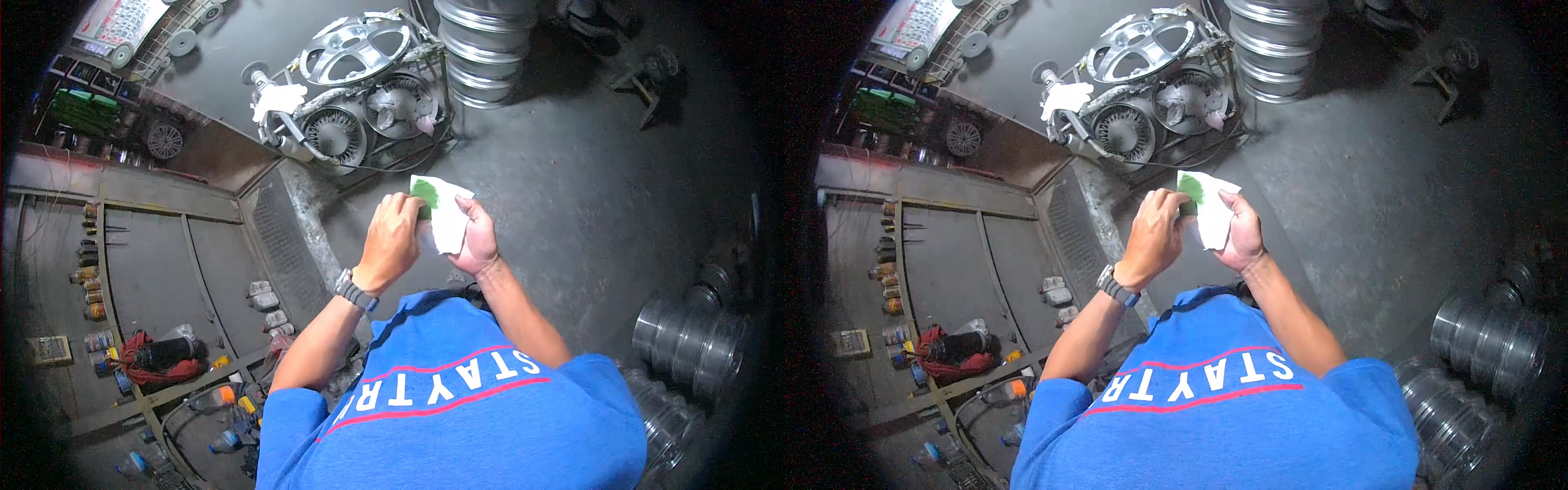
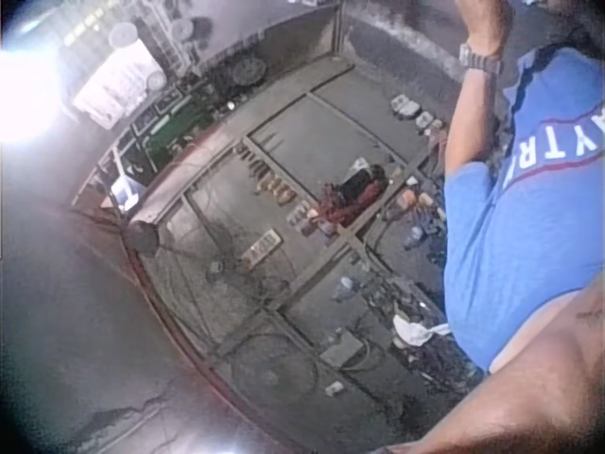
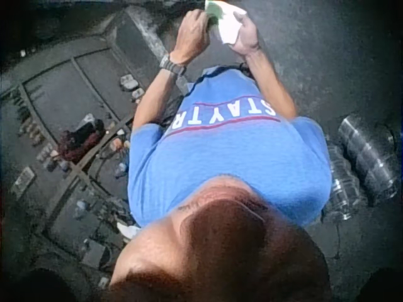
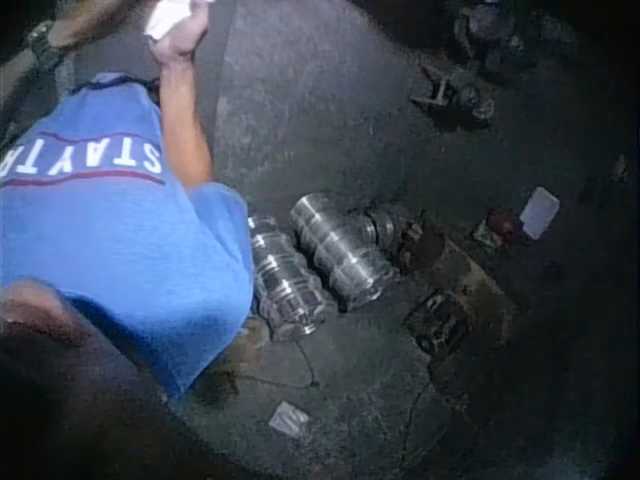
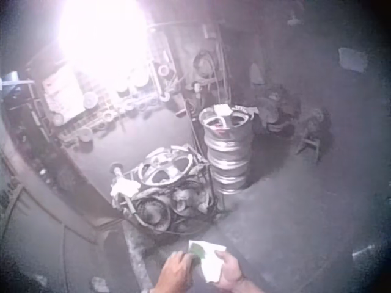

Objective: The person cuts open a white plastic bag with a knife, removes a green sponge, and wipes the surface of a silver car wheel mounted on a stand. The person then uses a white cloth to wipe the wheel further.

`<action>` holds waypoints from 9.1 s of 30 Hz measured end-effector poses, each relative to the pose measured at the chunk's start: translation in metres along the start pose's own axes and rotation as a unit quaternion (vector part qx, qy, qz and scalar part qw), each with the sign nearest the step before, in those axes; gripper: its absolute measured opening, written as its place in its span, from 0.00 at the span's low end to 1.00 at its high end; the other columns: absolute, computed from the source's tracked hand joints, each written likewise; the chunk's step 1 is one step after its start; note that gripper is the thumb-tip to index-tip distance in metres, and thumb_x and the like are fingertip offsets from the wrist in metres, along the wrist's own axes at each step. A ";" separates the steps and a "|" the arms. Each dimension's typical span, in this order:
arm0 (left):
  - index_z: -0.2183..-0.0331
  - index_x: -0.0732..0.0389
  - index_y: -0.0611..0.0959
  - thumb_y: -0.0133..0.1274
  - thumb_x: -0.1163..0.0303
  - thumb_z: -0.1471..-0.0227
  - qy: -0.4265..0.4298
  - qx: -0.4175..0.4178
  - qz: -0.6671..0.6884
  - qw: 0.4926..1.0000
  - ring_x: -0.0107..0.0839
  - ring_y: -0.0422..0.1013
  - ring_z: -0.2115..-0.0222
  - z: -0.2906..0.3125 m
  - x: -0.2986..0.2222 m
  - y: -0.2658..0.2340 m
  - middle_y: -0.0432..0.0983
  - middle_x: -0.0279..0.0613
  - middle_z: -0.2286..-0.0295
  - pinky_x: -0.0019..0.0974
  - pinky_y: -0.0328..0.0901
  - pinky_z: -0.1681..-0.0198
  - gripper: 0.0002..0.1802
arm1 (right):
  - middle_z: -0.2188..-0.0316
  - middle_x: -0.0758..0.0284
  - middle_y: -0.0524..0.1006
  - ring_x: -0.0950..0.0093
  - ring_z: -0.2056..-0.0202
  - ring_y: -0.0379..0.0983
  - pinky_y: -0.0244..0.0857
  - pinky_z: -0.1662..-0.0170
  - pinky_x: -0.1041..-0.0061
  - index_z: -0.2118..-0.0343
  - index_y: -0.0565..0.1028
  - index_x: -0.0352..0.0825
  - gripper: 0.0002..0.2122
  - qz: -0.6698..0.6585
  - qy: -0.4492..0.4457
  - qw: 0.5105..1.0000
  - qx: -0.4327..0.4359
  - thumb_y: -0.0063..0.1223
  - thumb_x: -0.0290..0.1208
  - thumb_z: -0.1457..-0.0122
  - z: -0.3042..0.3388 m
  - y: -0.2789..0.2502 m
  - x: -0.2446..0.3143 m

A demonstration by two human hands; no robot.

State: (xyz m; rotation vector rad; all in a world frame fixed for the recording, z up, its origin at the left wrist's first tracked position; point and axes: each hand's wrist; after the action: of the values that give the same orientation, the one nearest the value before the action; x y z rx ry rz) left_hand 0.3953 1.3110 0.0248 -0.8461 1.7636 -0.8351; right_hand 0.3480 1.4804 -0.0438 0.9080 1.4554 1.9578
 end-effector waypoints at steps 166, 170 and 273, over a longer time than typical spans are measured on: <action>0.60 0.56 0.86 0.66 0.59 0.46 -0.664 -0.414 -0.543 0.305 0.55 0.74 0.56 0.551 -0.149 -0.350 0.85 0.46 0.62 0.56 0.67 0.51 0.15 | 0.47 0.62 0.81 0.62 0.48 0.80 0.75 0.43 0.57 0.42 0.74 0.33 0.22 0.283 0.560 0.771 0.109 0.51 0.40 0.35 -0.105 0.090 -0.302; 0.58 0.56 0.87 0.64 0.54 0.46 -0.726 -0.378 -0.500 0.284 0.57 0.76 0.53 0.614 -0.141 -0.394 0.85 0.49 0.60 0.59 0.70 0.51 0.19 | 0.48 0.60 0.81 0.61 0.48 0.80 0.76 0.45 0.56 0.42 0.74 0.31 0.22 0.310 0.526 0.789 0.065 0.50 0.40 0.34 -0.090 0.080 -0.315; 0.53 0.63 0.81 0.52 0.77 0.36 -0.487 -0.053 0.602 0.631 0.24 0.76 0.64 -0.147 0.406 -0.022 0.77 0.35 0.62 0.28 0.73 0.63 0.11 | 0.53 0.64 0.80 0.74 0.63 0.76 0.73 0.63 0.68 0.47 0.74 0.34 0.12 0.209 -0.146 0.935 -0.245 0.50 0.31 0.29 -0.416 0.070 -0.013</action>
State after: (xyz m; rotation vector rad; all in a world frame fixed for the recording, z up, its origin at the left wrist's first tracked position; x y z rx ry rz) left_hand 0.1445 0.9830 -0.1034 0.0495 0.9453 0.5980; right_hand 0.0320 1.2004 -0.0592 1.2693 0.5895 2.2136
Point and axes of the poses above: each hand's wrist, its own z-axis away from the middle knuckle, its own y-axis out of the palm, x = y × z
